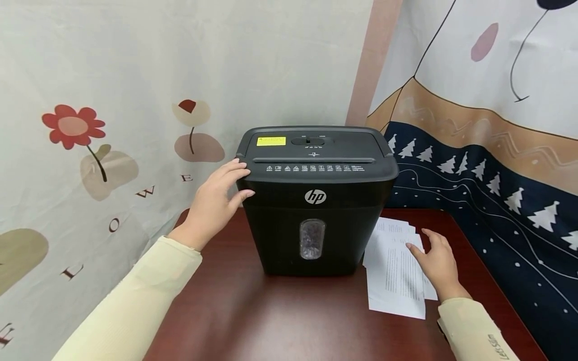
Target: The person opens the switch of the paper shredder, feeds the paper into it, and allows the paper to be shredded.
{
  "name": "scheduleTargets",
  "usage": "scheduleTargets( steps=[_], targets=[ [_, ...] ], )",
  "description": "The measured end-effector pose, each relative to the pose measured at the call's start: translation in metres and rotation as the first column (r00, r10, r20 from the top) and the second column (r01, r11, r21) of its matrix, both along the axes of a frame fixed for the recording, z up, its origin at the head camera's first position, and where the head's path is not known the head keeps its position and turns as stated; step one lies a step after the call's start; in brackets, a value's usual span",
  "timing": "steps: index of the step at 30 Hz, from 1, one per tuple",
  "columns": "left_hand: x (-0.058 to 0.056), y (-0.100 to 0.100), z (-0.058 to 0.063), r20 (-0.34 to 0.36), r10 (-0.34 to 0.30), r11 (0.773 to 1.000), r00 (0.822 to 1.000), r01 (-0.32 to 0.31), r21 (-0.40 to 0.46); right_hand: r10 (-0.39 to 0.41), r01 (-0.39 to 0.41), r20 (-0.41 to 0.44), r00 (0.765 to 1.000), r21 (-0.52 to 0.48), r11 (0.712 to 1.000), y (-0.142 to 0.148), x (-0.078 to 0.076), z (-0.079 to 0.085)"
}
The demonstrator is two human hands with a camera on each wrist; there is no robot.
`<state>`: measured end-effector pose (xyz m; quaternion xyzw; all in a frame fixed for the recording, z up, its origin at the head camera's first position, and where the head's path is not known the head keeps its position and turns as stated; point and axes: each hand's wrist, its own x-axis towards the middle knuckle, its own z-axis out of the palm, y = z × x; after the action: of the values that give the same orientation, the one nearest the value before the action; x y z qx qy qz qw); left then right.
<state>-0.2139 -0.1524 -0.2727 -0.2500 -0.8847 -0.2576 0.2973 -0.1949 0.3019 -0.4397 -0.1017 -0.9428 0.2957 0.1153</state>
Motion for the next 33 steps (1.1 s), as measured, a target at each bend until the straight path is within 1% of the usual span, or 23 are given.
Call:
scheduleTargets(
  steps=[7,17,24,29,33],
  targets=[
    [0.001,0.0,0.0,0.016,0.006,1.0,1.0,-0.006,-0.004,-0.046,0.048,0.099,0.994,-0.022,0.999,0.004,0.001,-0.013],
    [-0.001,0.0,-0.002,-0.027,0.003,1.0,1.0,-0.003,0.006,-0.052,0.062,0.16,0.986,-0.054,0.997,0.013,0.006,-0.038],
    [-0.001,0.0,-0.002,-0.043,0.003,1.0,0.999,-0.003,0.015,-0.08,0.096,0.222,0.972,-0.061,0.993,0.016,0.006,-0.052],
    [-0.001,0.0,-0.003,-0.048,-0.003,1.0,0.999,0.004,0.016,-0.102,0.127,0.269,0.958,-0.075,0.989,0.015,0.006,-0.058],
    [-0.003,-0.001,-0.005,-0.058,-0.002,1.0,0.998,0.003,0.01,-0.105,0.131,0.301,0.948,-0.068,0.989,0.015,0.006,-0.062]
  ],
)
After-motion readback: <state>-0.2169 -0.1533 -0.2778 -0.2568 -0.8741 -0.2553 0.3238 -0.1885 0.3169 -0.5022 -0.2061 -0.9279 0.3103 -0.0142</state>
